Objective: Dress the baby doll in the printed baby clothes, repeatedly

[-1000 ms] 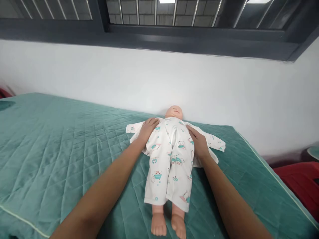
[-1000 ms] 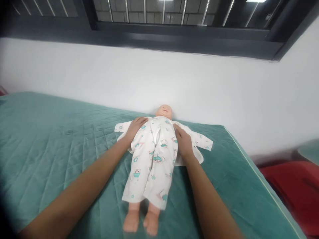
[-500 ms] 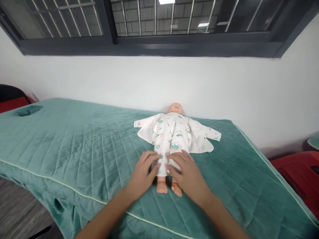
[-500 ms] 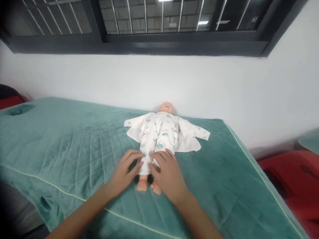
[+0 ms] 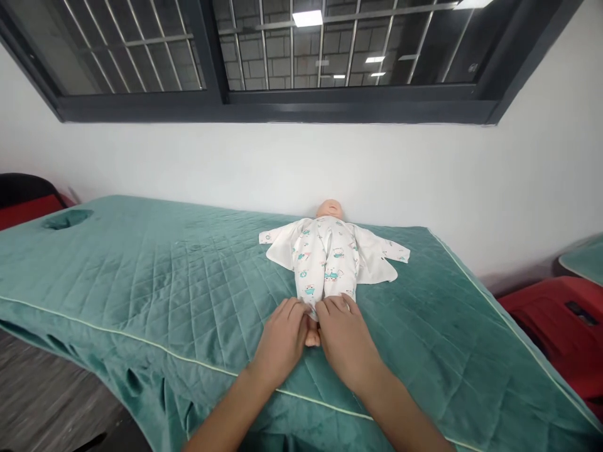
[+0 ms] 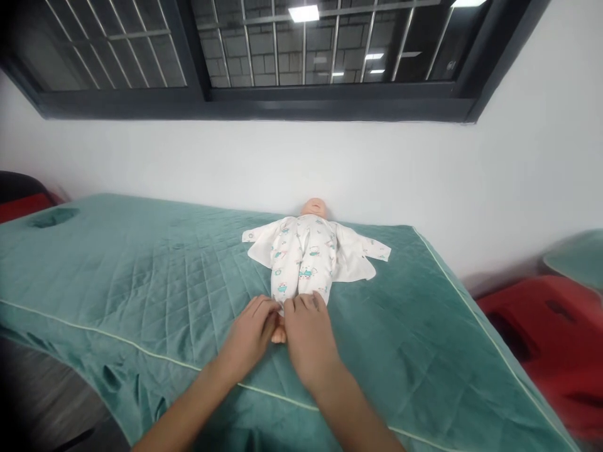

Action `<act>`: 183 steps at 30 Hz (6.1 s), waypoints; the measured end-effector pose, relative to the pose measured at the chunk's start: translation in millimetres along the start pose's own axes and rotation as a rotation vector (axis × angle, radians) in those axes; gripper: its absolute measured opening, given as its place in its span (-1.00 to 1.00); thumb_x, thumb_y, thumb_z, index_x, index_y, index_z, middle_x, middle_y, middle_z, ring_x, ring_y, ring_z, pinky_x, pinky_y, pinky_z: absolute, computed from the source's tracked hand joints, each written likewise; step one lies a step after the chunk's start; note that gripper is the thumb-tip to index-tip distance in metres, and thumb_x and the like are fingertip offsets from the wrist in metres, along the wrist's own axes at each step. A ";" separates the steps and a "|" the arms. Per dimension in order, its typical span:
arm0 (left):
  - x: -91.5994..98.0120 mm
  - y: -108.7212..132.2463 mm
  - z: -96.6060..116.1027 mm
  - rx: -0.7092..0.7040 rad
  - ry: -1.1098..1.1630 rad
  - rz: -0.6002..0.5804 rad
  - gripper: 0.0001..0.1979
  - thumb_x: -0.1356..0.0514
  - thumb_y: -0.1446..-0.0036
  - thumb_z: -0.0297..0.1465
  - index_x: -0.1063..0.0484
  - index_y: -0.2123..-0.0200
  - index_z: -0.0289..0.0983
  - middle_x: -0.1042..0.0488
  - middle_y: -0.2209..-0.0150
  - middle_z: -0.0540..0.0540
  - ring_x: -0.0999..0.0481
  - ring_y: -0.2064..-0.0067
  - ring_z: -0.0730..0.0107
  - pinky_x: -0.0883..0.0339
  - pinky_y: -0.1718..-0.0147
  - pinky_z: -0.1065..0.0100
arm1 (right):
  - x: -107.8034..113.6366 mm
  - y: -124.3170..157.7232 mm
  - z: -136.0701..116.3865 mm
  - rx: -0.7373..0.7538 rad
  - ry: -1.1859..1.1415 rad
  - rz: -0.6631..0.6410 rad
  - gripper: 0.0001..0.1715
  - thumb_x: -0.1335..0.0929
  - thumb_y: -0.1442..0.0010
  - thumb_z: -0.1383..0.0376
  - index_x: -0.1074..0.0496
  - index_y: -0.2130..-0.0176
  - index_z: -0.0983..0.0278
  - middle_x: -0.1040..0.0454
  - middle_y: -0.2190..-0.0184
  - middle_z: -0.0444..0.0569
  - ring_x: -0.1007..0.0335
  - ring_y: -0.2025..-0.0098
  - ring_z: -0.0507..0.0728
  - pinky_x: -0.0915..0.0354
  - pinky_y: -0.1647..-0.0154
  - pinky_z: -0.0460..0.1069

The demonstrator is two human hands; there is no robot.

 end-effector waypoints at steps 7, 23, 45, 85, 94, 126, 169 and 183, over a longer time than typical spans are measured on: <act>21.5 2.8 14.5 0.151 0.356 0.091 -0.84 -0.02 -0.37 -0.36 -0.36 0.25 -0.21 -0.44 0.32 -0.02 -0.45 0.25 0.37 -0.32 0.20 0.33 | -4.2 5.2 4.3 -0.048 -0.181 0.178 -0.85 -0.27 -0.30 0.44 -0.38 0.28 0.22 -0.51 0.24 -0.06 -0.40 0.08 0.17 -0.15 -0.21 0.18; 17.0 46.2 -5.5 0.185 0.160 0.159 -0.82 -0.02 -0.35 -0.43 -0.34 0.03 -0.17 -0.44 0.08 -0.12 -0.44 0.02 0.25 -0.35 0.03 0.19 | 5.7 42.3 24.8 -0.026 -0.534 0.327 -0.83 -0.26 -0.34 0.37 -0.39 0.11 0.16 -0.48 0.11 -0.04 -0.41 0.01 0.15 -0.31 -0.11 0.14; -23.4 -26.7 48.6 -0.071 -0.327 -0.099 -0.87 -0.10 -0.22 -0.56 -0.35 0.25 -0.21 -0.51 0.28 -0.09 -0.40 0.15 0.13 -0.13 0.22 0.13 | 9.7 59.5 50.9 -0.186 -0.634 0.328 -0.83 -0.25 -0.34 0.30 -0.41 0.28 0.21 -0.44 0.33 -0.08 -0.39 0.26 0.11 -0.29 0.25 -0.02; 1.5 52.7 -30.7 0.256 0.399 0.247 -0.93 -0.07 -0.26 -0.45 -0.34 0.24 -0.21 -0.39 0.24 -0.06 -0.41 0.19 0.32 -0.31 0.15 0.29 | 15.7 37.6 -4.6 0.228 -0.369 0.372 -0.73 -0.24 -0.26 0.54 -0.39 0.20 0.21 -0.48 0.24 -0.08 -0.36 0.10 0.13 -0.13 -0.27 0.25; 16.6 13.5 -67.4 0.167 0.046 0.147 -0.68 -0.03 -0.22 -0.53 -0.39 0.01 -0.21 -0.49 0.04 -0.15 -0.43 -0.04 0.17 -0.34 -0.07 0.10 | 1.3 25.3 83.9 -0.068 -0.486 0.461 -0.76 -0.25 -0.31 0.39 -0.39 0.05 0.20 -0.47 0.09 0.04 -0.39 0.01 0.20 -0.35 -0.05 0.15; -30.6 -120.5 -80.0 -0.019 -0.082 -0.214 -0.64 -0.17 -0.20 -0.33 -0.50 -0.03 -0.28 -0.53 -0.10 -0.20 -0.51 -0.11 0.05 -0.36 -0.13 0.16 | -35.4 -31.3 126.5 -0.073 -0.105 0.215 -0.84 -0.26 -0.31 0.36 -0.43 0.28 0.28 -0.47 0.25 0.09 -0.29 0.16 0.22 -0.24 0.12 0.05; 22.2 -90.7 -170.7 0.538 -0.068 0.412 -0.81 -0.17 -0.15 -0.26 -0.33 0.44 -0.23 -0.53 0.13 -0.26 -0.46 -0.04 -0.06 -0.16 -0.16 -0.11 | -26.2 -8.5 234.7 -0.916 0.008 0.032 -0.51 -0.17 -0.31 -0.06 -0.41 0.22 0.26 -0.53 0.27 0.19 -0.50 0.13 0.36 -0.30 0.20 0.15; -13.5 -126.9 -35.9 -0.042 0.262 0.237 -0.75 -0.04 -0.33 -0.26 -0.24 0.41 -0.20 -0.54 0.05 -0.12 -0.48 -0.08 0.23 -0.31 -0.16 0.17 | -25.2 -4.9 242.4 -0.822 -0.247 0.319 -0.61 -0.24 -0.20 0.02 -0.23 0.50 0.20 -0.39 0.52 -0.08 -0.24 0.47 0.11 -0.05 0.47 -0.03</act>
Point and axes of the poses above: each hand's wrist, its own y-axis away from the middle knuckle, its own x-axis out of the back of the hand, z = x × y, the point moved 6 cm from there along -y, towards the middle knuckle
